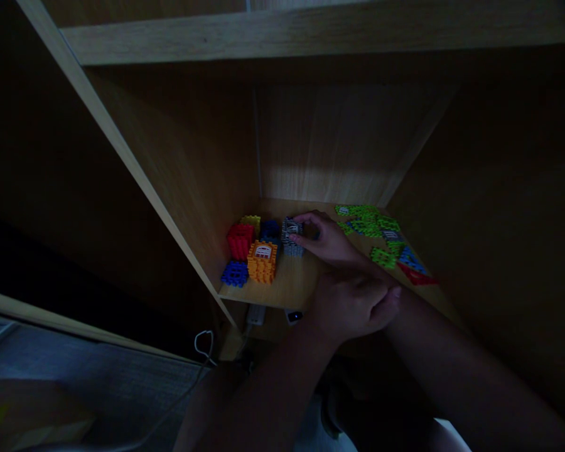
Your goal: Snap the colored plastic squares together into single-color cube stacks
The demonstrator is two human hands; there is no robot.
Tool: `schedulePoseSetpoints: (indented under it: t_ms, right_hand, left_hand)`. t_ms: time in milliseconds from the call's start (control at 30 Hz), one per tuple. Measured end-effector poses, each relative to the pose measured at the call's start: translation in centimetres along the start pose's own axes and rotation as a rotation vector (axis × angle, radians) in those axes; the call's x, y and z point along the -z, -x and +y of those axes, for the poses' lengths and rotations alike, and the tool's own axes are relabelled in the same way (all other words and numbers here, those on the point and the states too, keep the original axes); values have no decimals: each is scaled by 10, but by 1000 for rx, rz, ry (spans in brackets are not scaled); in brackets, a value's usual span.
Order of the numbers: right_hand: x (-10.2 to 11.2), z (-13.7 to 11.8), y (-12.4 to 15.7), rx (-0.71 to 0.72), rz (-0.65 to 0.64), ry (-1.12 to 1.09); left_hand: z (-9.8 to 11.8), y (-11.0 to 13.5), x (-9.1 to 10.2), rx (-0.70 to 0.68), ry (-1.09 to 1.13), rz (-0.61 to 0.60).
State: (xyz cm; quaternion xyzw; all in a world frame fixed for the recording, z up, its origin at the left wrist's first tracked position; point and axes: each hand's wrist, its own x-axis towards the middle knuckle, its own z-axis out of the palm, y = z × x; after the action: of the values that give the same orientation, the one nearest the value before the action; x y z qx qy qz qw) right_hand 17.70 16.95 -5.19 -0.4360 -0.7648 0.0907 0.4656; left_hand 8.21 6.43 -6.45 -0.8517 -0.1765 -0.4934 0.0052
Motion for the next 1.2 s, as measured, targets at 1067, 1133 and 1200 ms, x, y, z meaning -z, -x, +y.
schedulePoseSetpoints:
  t_ms: [1067, 1133, 1200]
  right_hand:
    - [7, 3, 5, 10, -130, -73]
    - [8, 3, 6, 8, -137, -70]
    - [8, 3, 6, 3, -140, -67]
  left_hand:
    - [1, 1, 0, 4, -19, -53]
    - [1, 1, 0, 4, -22, -62]
    - [1, 1, 0, 3, -14, -37]
